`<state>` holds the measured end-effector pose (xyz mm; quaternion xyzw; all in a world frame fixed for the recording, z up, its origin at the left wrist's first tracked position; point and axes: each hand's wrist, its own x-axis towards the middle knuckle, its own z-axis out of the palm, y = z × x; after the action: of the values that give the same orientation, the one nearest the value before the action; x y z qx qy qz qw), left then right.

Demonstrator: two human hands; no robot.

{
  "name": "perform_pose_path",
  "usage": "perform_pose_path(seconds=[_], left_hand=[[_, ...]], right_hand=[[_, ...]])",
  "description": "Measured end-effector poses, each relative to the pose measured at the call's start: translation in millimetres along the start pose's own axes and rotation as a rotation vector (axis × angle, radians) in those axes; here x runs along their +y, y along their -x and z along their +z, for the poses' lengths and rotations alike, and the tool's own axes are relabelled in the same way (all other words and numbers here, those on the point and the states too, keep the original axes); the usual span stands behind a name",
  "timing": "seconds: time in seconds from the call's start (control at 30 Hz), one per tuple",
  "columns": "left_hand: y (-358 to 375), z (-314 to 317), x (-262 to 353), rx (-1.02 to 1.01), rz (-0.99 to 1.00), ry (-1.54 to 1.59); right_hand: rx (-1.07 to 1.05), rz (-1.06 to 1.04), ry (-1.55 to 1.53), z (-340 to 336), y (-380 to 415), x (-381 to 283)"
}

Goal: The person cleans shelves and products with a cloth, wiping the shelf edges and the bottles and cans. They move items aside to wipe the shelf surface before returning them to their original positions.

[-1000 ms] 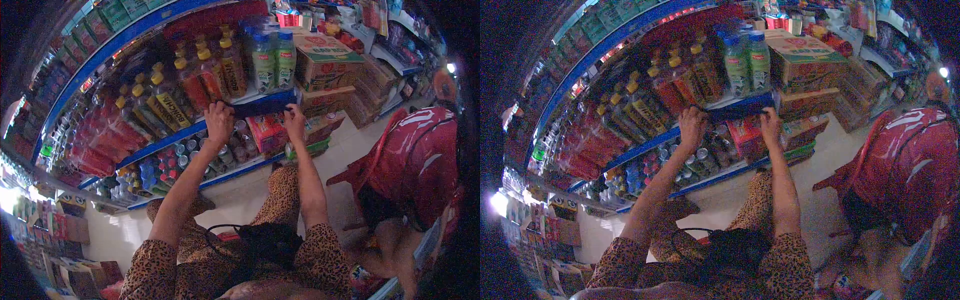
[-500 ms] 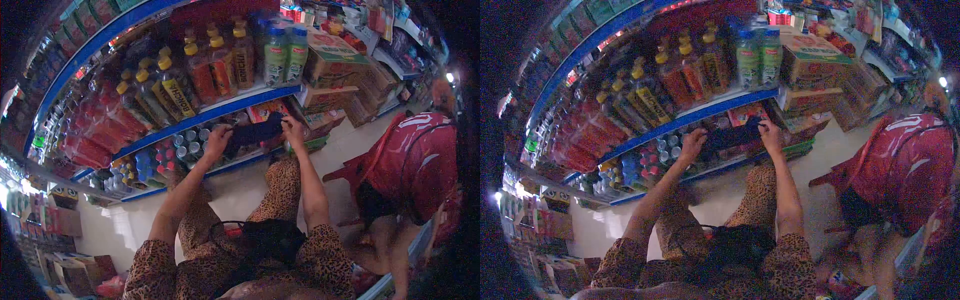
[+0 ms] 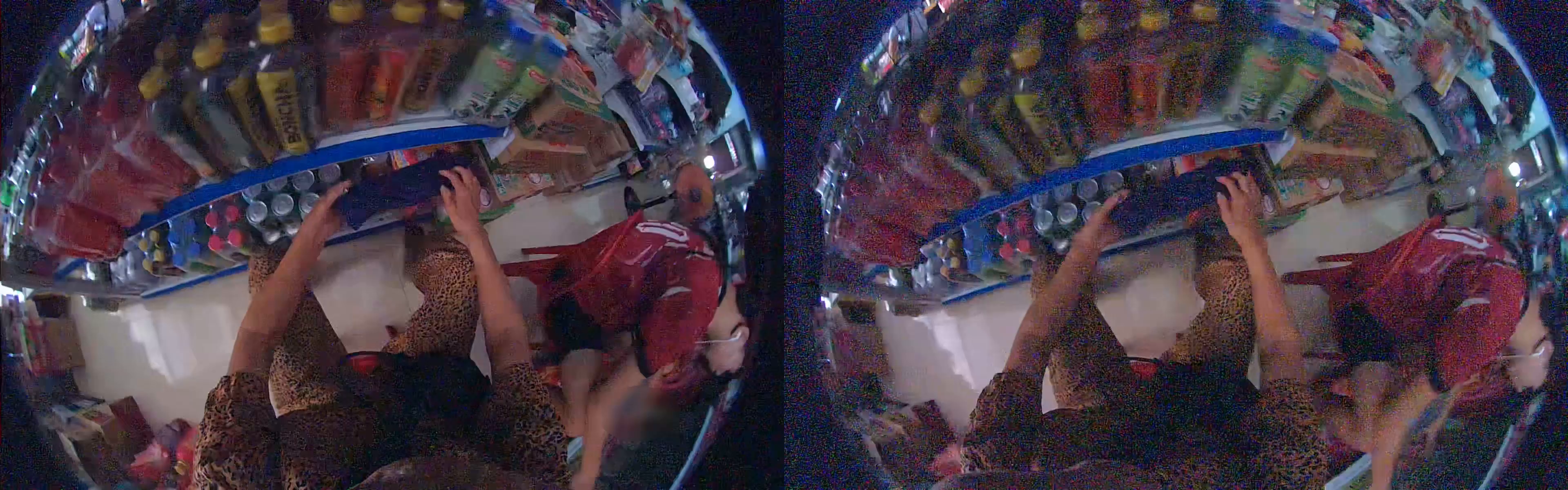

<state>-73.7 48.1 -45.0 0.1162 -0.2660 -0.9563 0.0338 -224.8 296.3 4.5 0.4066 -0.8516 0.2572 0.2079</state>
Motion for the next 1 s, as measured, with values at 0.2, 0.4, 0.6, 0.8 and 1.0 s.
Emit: perform_pose_path(seconds=[0.2,0.4,0.6,0.8,1.0], left_hand=[[27.2,18.6,10.6,-0.076,0.039,-0.230],[37.6,5.8,15.4,-0.004,-0.042,-0.448],[33.4,-17.8,6.8,0.060,0.125,-0.449],[40.0,-23.7,15.5,0.150,0.150,-0.410],[50.2,-32.4,21.1,0.068,0.273,-0.317]], right_hand=[[-0.161,0.028,-0.001,3.5,-3.8,-6.5],[-0.230,-0.013,-0.003,0.4,-7.4,-13.7],[-0.241,0.085,-0.103,16.8,-5.6,-5.7],[-0.159,0.131,-0.186,22.9,3.4,-14.4],[-0.142,0.081,-0.143,9.8,2.2,-27.9]])
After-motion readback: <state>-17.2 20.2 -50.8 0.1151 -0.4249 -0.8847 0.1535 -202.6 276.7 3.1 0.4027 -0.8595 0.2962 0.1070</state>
